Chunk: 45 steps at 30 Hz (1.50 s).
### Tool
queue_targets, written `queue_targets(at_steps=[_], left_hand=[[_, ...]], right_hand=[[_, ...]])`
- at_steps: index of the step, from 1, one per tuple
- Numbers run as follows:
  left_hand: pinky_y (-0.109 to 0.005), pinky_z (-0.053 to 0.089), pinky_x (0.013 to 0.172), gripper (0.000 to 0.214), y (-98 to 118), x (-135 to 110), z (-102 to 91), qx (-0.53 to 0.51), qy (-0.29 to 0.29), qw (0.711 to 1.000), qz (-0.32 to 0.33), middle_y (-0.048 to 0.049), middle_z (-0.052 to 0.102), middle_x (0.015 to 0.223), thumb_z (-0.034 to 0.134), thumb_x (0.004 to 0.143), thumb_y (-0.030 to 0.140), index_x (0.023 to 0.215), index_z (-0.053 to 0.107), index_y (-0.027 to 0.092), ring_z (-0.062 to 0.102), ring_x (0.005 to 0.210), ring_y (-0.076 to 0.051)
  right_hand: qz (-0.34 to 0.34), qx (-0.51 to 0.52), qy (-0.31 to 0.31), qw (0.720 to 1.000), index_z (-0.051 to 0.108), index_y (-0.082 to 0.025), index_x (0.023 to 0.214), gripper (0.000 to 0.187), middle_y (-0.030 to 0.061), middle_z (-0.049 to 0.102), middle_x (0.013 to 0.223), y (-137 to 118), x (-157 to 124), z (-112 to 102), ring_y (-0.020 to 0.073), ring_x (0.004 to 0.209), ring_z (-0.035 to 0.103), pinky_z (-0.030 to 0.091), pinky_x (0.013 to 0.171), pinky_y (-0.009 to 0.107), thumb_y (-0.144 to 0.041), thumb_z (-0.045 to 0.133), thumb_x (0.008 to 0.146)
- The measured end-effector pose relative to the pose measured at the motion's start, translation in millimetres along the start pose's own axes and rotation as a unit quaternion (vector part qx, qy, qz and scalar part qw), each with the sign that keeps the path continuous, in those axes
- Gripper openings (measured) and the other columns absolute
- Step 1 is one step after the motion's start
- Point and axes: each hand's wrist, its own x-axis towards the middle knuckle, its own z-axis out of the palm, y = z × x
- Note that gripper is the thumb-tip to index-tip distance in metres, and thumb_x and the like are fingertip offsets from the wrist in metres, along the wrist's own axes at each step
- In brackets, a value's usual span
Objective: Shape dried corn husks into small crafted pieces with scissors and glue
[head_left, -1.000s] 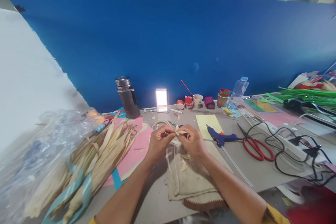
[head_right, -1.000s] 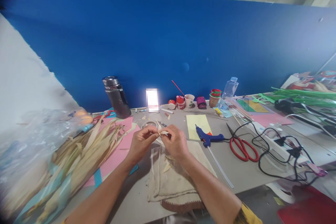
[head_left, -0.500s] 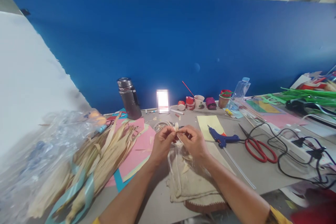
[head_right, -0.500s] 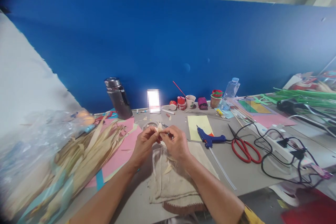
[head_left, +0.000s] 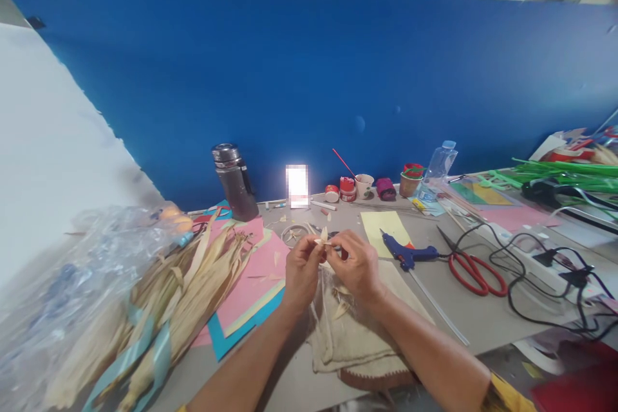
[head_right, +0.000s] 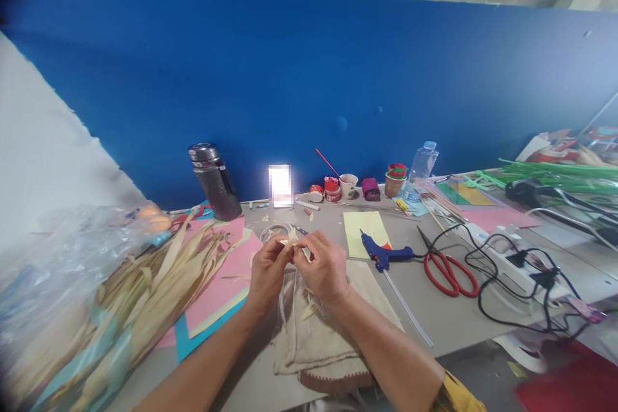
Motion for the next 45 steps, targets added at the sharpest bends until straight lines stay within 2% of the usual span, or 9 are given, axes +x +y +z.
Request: queue_targets(at_steps=[5, 11, 18, 27, 31, 35, 38, 45], left_hand=[[-0.026, 0.045, 0.069, 0.019, 2, -2, -0.3, 0.009, -0.002, 1.0, -0.007, -0.0005, 0.062, 0.073, 0.066, 0.084, 0.036, 0.077, 0.064, 0.018, 0.057, 0.072, -0.015], [-0.025, 0.044, 0.07, 0.016, 5, 1, -3.8, 0.002, -0.003, 1.0, -0.027, 0.0003, 0.063, 0.071, 0.072, 0.078, 0.031, 0.072, 0.065, 0.017, 0.056, 0.07, -0.014], [-0.025, 0.043, 0.068, 0.016, 4, 3, -4.8, -0.016, -0.014, 0.999, -0.043, 0.0003, 0.065, 0.069, 0.075, 0.075, 0.03, 0.07, 0.068, 0.017, 0.055, 0.068, -0.014], [-0.026, 0.045, 0.07, 0.013, -1, 0, -3.9, 0.0, 0.016, 0.999, -0.048, -0.0007, 0.067, 0.069, 0.074, 0.074, 0.029, 0.071, 0.071, 0.017, 0.058, 0.068, -0.015], [-0.026, 0.046, 0.069, 0.015, -1, 0, -2.9, 0.003, 0.023, 0.998, -0.062, -0.0009, 0.066, 0.067, 0.074, 0.074, 0.03, 0.069, 0.071, 0.016, 0.058, 0.067, -0.015], [-0.028, 0.05, 0.07, 0.017, -4, 2, -1.0, -0.06, 0.015, 0.993, -0.098, -0.0015, 0.069, 0.072, 0.078, 0.07, 0.031, 0.074, 0.072, 0.016, 0.061, 0.068, -0.015], [-0.029, 0.051, 0.07, 0.019, -8, 3, -1.0, -0.095, 0.014, 0.988, -0.117, -0.0015, 0.069, 0.073, 0.08, 0.067, 0.031, 0.076, 0.073, 0.016, 0.061, 0.067, -0.014], [-0.025, 0.049, 0.064, 0.027, -12, 6, -5.6, -0.099, 0.028, 0.986, -0.128, 0.0007, 0.064, 0.069, 0.082, 0.068, 0.037, 0.073, 0.066, 0.016, 0.057, 0.061, -0.011]], right_hand=[[0.013, -0.007, 0.0, 1.0, 0.067, -0.021, 0.073, 0.013, -0.0011, 0.064, 0.071, 1, 0, 1, 0.011, 0.058, 0.051, 0.036, 0.059, 0.024, -0.013, 0.062, 0.082], [0.019, -0.011, 0.002, 1.0, 0.066, -0.02, 0.073, 0.012, -0.0018, 0.063, 0.071, 1, -1, 0, 0.0106, 0.058, 0.05, 0.036, 0.058, 0.024, -0.013, 0.062, 0.081], [-0.013, -0.013, 0.014, 1.0, 0.066, -0.02, 0.072, 0.014, -0.0008, 0.063, 0.071, 0, 0, -2, 0.011, 0.059, 0.05, 0.037, 0.058, 0.024, -0.012, 0.061, 0.083], [-0.047, -0.033, 0.022, 0.998, 0.065, -0.021, 0.071, 0.019, 0.0015, 0.067, 0.072, -1, -1, -1, 0.0128, 0.066, 0.059, 0.042, 0.061, 0.023, -0.009, 0.058, 0.083], [-0.027, -0.037, 0.006, 0.999, 0.067, -0.021, 0.074, 0.019, 0.0024, 0.068, 0.076, -1, 0, -1, 0.0136, 0.069, 0.061, 0.044, 0.062, 0.024, -0.009, 0.056, 0.085], [-0.011, -0.041, 0.002, 0.999, 0.069, -0.022, 0.079, 0.017, 0.0034, 0.07, 0.08, 4, 0, -2, 0.0149, 0.073, 0.063, 0.045, 0.064, 0.025, -0.012, 0.058, 0.086], [-0.025, -0.053, -0.002, 0.998, 0.07, -0.022, 0.082, 0.016, 0.0041, 0.07, 0.082, 7, -2, -1, 0.0162, 0.077, 0.064, 0.046, 0.068, 0.026, -0.014, 0.059, 0.089], [-0.05, -0.036, -0.054, 0.997, 0.072, -0.021, 0.089, 0.02, 0.0056, 0.071, 0.087, 8, -5, 1, 0.018, 0.082, 0.063, 0.047, 0.075, 0.029, -0.014, 0.053, 0.093]])
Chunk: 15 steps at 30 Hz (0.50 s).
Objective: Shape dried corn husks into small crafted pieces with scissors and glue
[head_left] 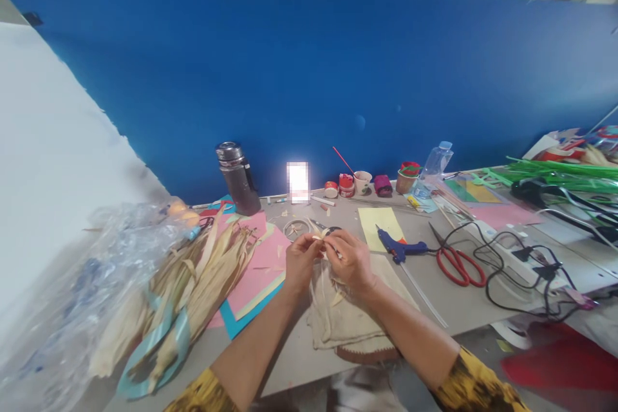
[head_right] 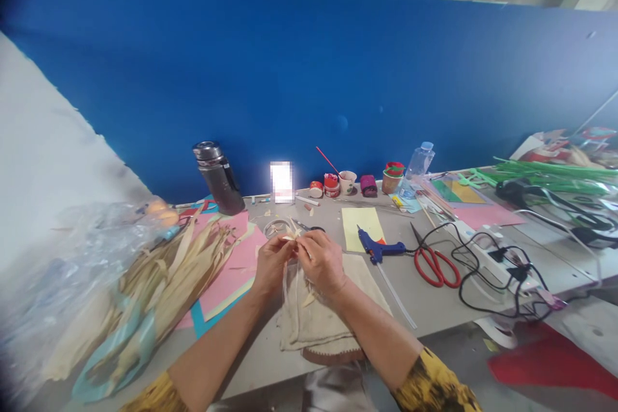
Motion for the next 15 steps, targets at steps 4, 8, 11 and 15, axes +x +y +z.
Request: queue_targets(at_steps=[4, 8, 11, 15], left_hand=[[-0.025, 0.05, 0.065, 0.032, 2.3, -0.1, -0.2, -0.025, -0.012, 0.999, -0.018, 0.0006, 0.063, 0.071, 0.083, 0.069, 0.042, 0.075, 0.063, 0.016, 0.06, 0.065, -0.012], [-0.024, 0.049, 0.063, 0.033, 4.2, -0.8, 0.8, -0.017, -0.02, 0.999, -0.027, -0.0006, 0.064, 0.071, 0.083, 0.068, 0.042, 0.073, 0.063, 0.016, 0.06, 0.065, -0.012], [-0.024, 0.048, 0.062, 0.03, 5.4, -1.5, 2.0, 0.005, -0.022, 1.0, -0.02, -0.0007, 0.064, 0.069, 0.082, 0.068, 0.04, 0.071, 0.064, 0.016, 0.058, 0.062, -0.011], [-0.024, 0.047, 0.061, 0.023, 9.9, -3.1, 4.6, 0.044, -0.016, 0.999, 0.0, -0.0003, 0.062, 0.064, 0.078, 0.069, 0.036, 0.067, 0.066, 0.016, 0.055, 0.059, -0.011]], right_hand=[[0.047, 0.047, 0.002, 0.998, 0.072, -0.021, 0.09, 0.016, 0.005, 0.071, 0.088, 1.9, 0.6, 0.2, 0.0165, 0.078, 0.063, 0.047, 0.071, 0.027, -0.019, 0.056, 0.093], [0.094, 0.094, -0.004, 0.991, 0.069, -0.021, 0.08, 0.015, 0.0019, 0.068, 0.078, 3.2, 3.6, -1.1, 0.0144, 0.068, 0.058, 0.044, 0.066, 0.026, -0.02, 0.059, 0.09], [0.103, 0.12, -0.006, 0.987, 0.068, -0.02, 0.076, 0.016, 0.001, 0.066, 0.075, 2.0, 6.0, -2.3, 0.014, 0.067, 0.056, 0.043, 0.065, 0.026, -0.019, 0.058, 0.088], [0.105, 0.13, -0.003, 0.986, 0.067, -0.02, 0.075, 0.016, 0.0012, 0.065, 0.073, 1.0, 6.9, -2.2, 0.0144, 0.067, 0.056, 0.043, 0.064, 0.026, -0.019, 0.057, 0.087]])
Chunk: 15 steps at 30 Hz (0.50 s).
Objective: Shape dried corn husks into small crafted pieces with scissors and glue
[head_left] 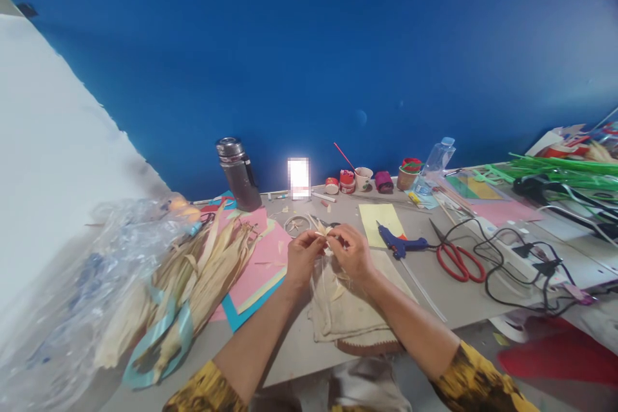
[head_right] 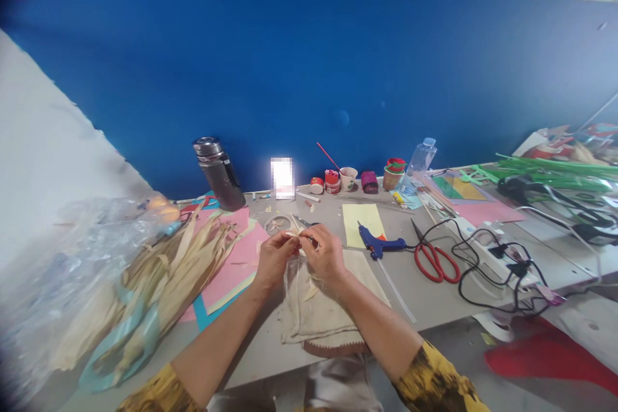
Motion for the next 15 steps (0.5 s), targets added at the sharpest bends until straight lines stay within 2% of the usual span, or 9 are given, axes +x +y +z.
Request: queue_targets(at_steps=[5, 9, 15], left_hand=[[-0.024, 0.046, 0.059, 0.014, 6, -2, 0.8, 0.036, 0.012, 0.999, 0.015, 0.0008, 0.059, 0.059, 0.073, 0.069, 0.028, 0.063, 0.067, 0.017, 0.054, 0.057, -0.012], [-0.026, 0.047, 0.06, 0.006, 7, -3, -0.4, 0.039, 0.011, 0.999, 0.011, -0.0005, 0.062, 0.06, 0.071, 0.067, 0.023, 0.066, 0.071, 0.017, 0.055, 0.058, -0.013], [-0.028, 0.05, 0.061, 0.011, 14, -3, 0.0, 0.033, -0.003, 0.999, 0.006, -0.0027, 0.065, 0.061, 0.076, 0.065, 0.028, 0.066, 0.074, 0.017, 0.058, 0.059, -0.015]], right_hand=[[0.027, 0.015, 0.004, 1.0, 0.068, -0.02, 0.074, 0.012, 0.0011, 0.066, 0.073, 5, 0, 3, 0.0144, 0.067, 0.057, 0.043, 0.063, 0.026, -0.02, 0.06, 0.084], [0.087, 0.069, -0.009, 0.994, 0.069, -0.019, 0.075, 0.008, 0.0003, 0.067, 0.072, 9, -1, 4, 0.0138, 0.064, 0.057, 0.042, 0.059, 0.025, -0.021, 0.062, 0.08], [0.174, 0.136, -0.02, 0.975, 0.07, -0.018, 0.078, 0.009, 0.0005, 0.069, 0.071, 11, 2, 2, 0.0135, 0.06, 0.056, 0.043, 0.056, 0.024, -0.025, 0.065, 0.077]])
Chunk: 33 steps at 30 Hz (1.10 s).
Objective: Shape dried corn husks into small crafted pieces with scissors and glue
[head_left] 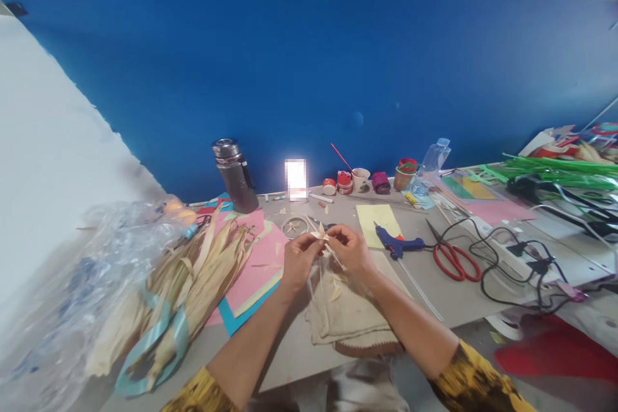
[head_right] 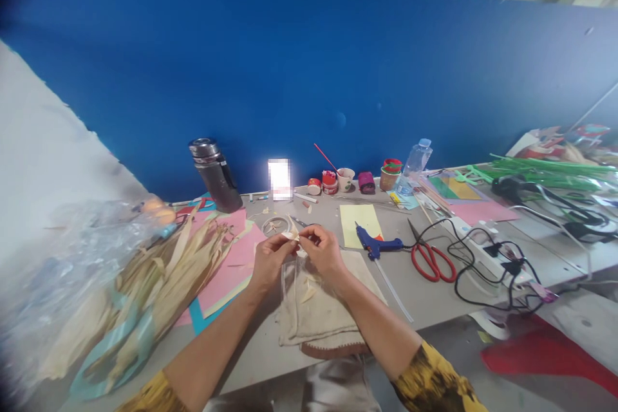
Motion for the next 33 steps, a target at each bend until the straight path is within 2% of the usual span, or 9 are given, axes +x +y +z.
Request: queue_targets(at_steps=[6, 19, 25, 29, 33], left_hand=[[-0.028, 0.049, 0.06, 0.017, 0.9, 1.6, -2.0, 0.032, 0.001, 0.999, 0.011, -0.002, 0.064, 0.057, 0.079, 0.066, 0.034, 0.065, 0.075, 0.018, 0.058, 0.058, -0.016], [-0.026, 0.043, 0.06, 0.018, -1.1, -1.5, -0.7, 0.046, 0.029, 0.998, 0.04, 0.001, 0.059, 0.056, 0.076, 0.071, 0.035, 0.067, 0.072, 0.018, 0.053, 0.057, -0.014], [-0.025, 0.041, 0.058, 0.021, -1.6, -2.3, 0.7, 0.03, 0.02, 0.999, 0.03, 0.0017, 0.057, 0.054, 0.077, 0.07, 0.034, 0.063, 0.068, 0.016, 0.051, 0.056, -0.012], [-0.025, 0.041, 0.059, 0.02, -3.9, -1.9, 0.3, 0.017, 0.016, 0.999, 0.028, 0.0019, 0.058, 0.056, 0.077, 0.068, 0.034, 0.065, 0.068, 0.016, 0.051, 0.056, -0.012], [-0.025, 0.042, 0.06, 0.019, -5.0, 0.2, -0.7, 0.01, 0.019, 0.999, 0.03, 0.0015, 0.061, 0.06, 0.079, 0.063, 0.031, 0.065, 0.067, 0.017, 0.052, 0.058, -0.012]], right_hand=[[0.023, 0.028, -0.006, 0.999, 0.071, -0.018, 0.076, 0.011, 0.0015, 0.068, 0.069, -1.5, 2.6, -1.6, 0.0134, 0.058, 0.056, 0.043, 0.055, 0.024, -0.028, 0.066, 0.074], [0.045, 0.076, -0.042, 0.995, 0.072, -0.018, 0.077, 0.013, 0.0017, 0.066, 0.069, -7.3, 2.7, -4.8, 0.0146, 0.061, 0.055, 0.043, 0.058, 0.026, -0.031, 0.07, 0.073], [0.072, 0.121, -0.047, 0.989, 0.069, -0.017, 0.073, 0.018, -0.0016, 0.058, 0.061, -9.6, 4.1, -4.7, 0.0111, 0.056, 0.045, 0.034, 0.052, 0.024, -0.035, 0.072, 0.072], [0.095, 0.14, -0.083, 0.982, 0.067, -0.016, 0.076, 0.029, -0.0045, 0.049, 0.057, -7.7, 4.5, -6.3, 0.0088, 0.051, 0.036, 0.026, 0.049, 0.024, -0.044, 0.074, 0.074], [0.108, 0.173, -0.123, 0.971, 0.063, -0.017, 0.078, 0.036, -0.0048, 0.048, 0.058, -7.6, 4.2, -9.0, 0.0084, 0.05, 0.037, 0.025, 0.049, 0.023, -0.05, 0.076, 0.074]])
